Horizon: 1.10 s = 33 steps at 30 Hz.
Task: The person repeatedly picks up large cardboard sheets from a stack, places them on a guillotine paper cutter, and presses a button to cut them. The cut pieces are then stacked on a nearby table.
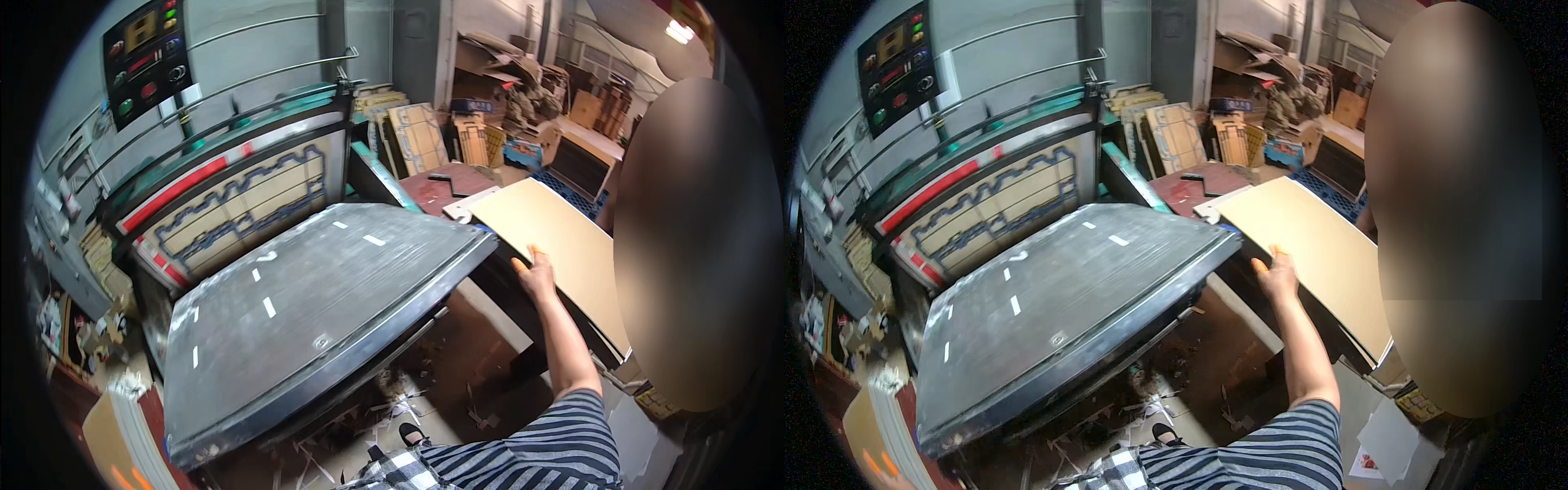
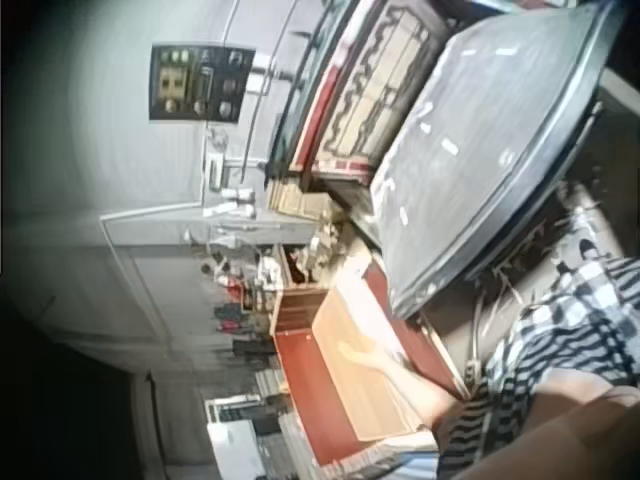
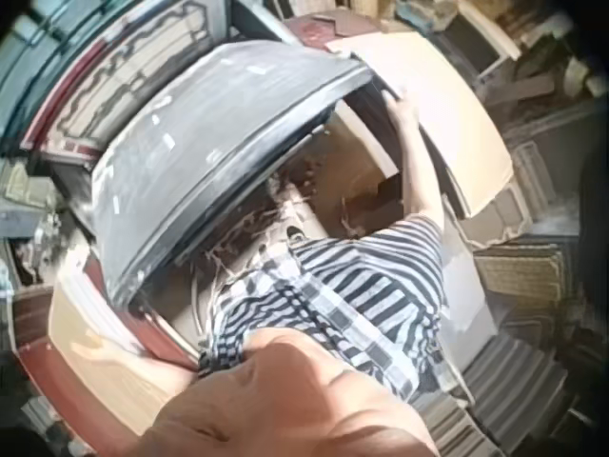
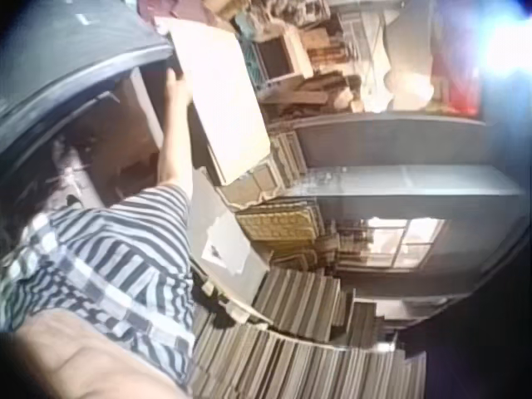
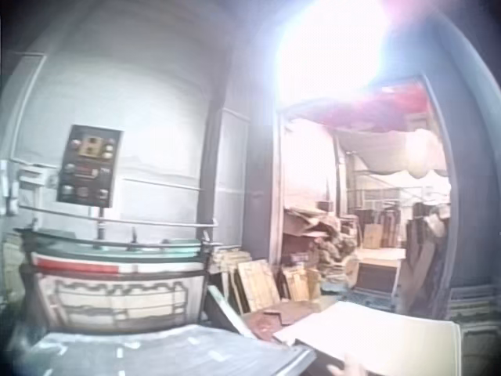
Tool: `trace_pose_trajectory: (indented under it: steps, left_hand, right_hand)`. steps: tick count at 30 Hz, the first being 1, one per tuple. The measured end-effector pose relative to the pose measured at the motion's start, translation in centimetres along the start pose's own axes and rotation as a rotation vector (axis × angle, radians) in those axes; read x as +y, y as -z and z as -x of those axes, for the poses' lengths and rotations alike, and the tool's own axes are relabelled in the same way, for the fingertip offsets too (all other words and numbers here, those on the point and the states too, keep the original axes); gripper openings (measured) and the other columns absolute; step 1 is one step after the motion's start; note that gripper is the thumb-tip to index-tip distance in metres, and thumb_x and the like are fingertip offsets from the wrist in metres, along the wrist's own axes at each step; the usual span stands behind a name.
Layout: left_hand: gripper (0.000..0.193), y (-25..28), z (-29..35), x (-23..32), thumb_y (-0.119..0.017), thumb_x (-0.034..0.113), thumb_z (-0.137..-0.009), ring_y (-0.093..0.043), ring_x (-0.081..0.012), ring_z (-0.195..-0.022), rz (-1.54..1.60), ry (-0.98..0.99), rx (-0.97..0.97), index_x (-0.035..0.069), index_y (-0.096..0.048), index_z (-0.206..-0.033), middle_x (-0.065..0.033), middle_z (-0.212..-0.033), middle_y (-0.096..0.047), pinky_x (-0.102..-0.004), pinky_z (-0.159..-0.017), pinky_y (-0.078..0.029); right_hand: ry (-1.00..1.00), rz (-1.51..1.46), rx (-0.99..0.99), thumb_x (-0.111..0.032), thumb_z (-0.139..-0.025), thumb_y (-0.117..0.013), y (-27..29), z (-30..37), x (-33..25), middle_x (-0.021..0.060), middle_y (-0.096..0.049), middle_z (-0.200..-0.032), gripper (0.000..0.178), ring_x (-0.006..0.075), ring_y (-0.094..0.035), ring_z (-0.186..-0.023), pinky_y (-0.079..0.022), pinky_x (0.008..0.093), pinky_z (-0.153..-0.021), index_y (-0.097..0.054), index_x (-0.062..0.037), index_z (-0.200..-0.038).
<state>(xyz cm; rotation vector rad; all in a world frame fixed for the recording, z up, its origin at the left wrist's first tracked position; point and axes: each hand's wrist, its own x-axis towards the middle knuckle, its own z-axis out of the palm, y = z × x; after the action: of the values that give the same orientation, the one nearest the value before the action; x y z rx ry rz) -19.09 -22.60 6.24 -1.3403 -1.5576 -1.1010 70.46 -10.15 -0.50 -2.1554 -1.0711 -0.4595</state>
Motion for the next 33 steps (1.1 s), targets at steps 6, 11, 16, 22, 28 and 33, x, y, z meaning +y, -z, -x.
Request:
trace_pose_trajectory:
  steps: [6, 11, 16, 22, 28, 33]
  left_hand:
    - [0.050, -11.8, -4.9, 19.5, -0.054, 0.008, -0.095, -0.031, -0.0275, -0.139, 0.335, -0.012, -0.447, 0.001, -0.039, -0.142, -0.0139, -0.152, -0.033, -0.0374, -0.112, -0.026]
    - [0.051, -14.1, -5.9, 29.9, -0.059, 0.006, -0.088, -0.039, -0.0317, -0.135, 0.425, -0.079, -0.603, -0.001, -0.046, -0.137, -0.0152, -0.147, -0.041, -0.0384, -0.111, -0.028]
    - [0.048, -16.8, -5.9, 33.3, -0.059, 0.007, -0.089, -0.041, -0.0300, -0.133, 0.533, -0.105, -0.648, -0.001, -0.048, -0.136, -0.0141, -0.146, -0.042, -0.0380, -0.111, -0.030]
    - [0.046, -15.8, -7.4, 35.7, -0.060, 0.007, -0.089, -0.043, -0.0287, -0.132, 0.619, -0.142, -0.599, -0.002, -0.050, -0.133, -0.0146, -0.145, -0.044, -0.0364, -0.111, -0.029]
    - [0.050, -13.8, -8.0, 35.6, -0.057, 0.002, -0.089, -0.038, -0.0349, -0.135, 0.629, -0.201, -0.344, 0.000, -0.044, -0.138, -0.0195, -0.147, -0.038, -0.0427, -0.112, -0.027]
    - [0.055, -11.1, -8.6, 34.5, -0.046, 0.024, -0.099, -0.022, -0.0368, -0.143, 0.498, -0.402, -0.244, 0.007, -0.028, -0.148, -0.0141, -0.154, -0.026, -0.0519, -0.116, -0.016]
  right_hand:
    - [-0.351, 0.695, -0.434, -0.049, -0.061, -0.084, 0.8, -1.0, 15.9, 0.0140, -0.028, -0.152, 0.112, 0.0320, -0.032, -0.136, -0.034, 0.0540, -0.104, -0.024, -0.0077, -0.147]
    - [-0.089, 0.619, -0.601, -0.037, -0.072, -0.080, 0.3, -1.8, 20.7, 0.0157, -0.053, -0.126, 0.075, 0.0333, -0.053, -0.113, -0.048, 0.0450, -0.088, -0.044, -0.0025, -0.128]
    - [-0.320, -0.043, -0.506, -0.026, -0.086, -0.065, 7.2, -9.4, 20.7, 0.0198, -0.062, -0.084, 0.024, 0.0332, -0.059, -0.079, -0.048, 0.0434, -0.068, -0.060, -0.0030, -0.091]
    - [0.340, 0.275, 0.017, -0.013, -0.082, -0.061, 18.2, -15.0, 6.9, 0.0183, -0.065, -0.080, 0.012, 0.0346, -0.064, -0.071, -0.052, 0.0391, -0.063, -0.062, -0.0024, -0.076]
    - [0.828, 0.335, -0.013, -0.012, -0.078, -0.062, 19.6, -7.1, -7.9, 0.0124, -0.066, -0.094, 0.022, 0.0242, -0.066, -0.086, -0.055, 0.0349, -0.072, -0.065, -0.0048, -0.099]
    - [1.217, 0.076, -0.100, -0.015, -0.081, -0.056, 10.5, -0.7, -16.5, 0.0188, -0.062, -0.091, 0.035, 0.0339, -0.063, -0.092, -0.053, 0.0403, -0.080, -0.060, 0.0061, -0.108]
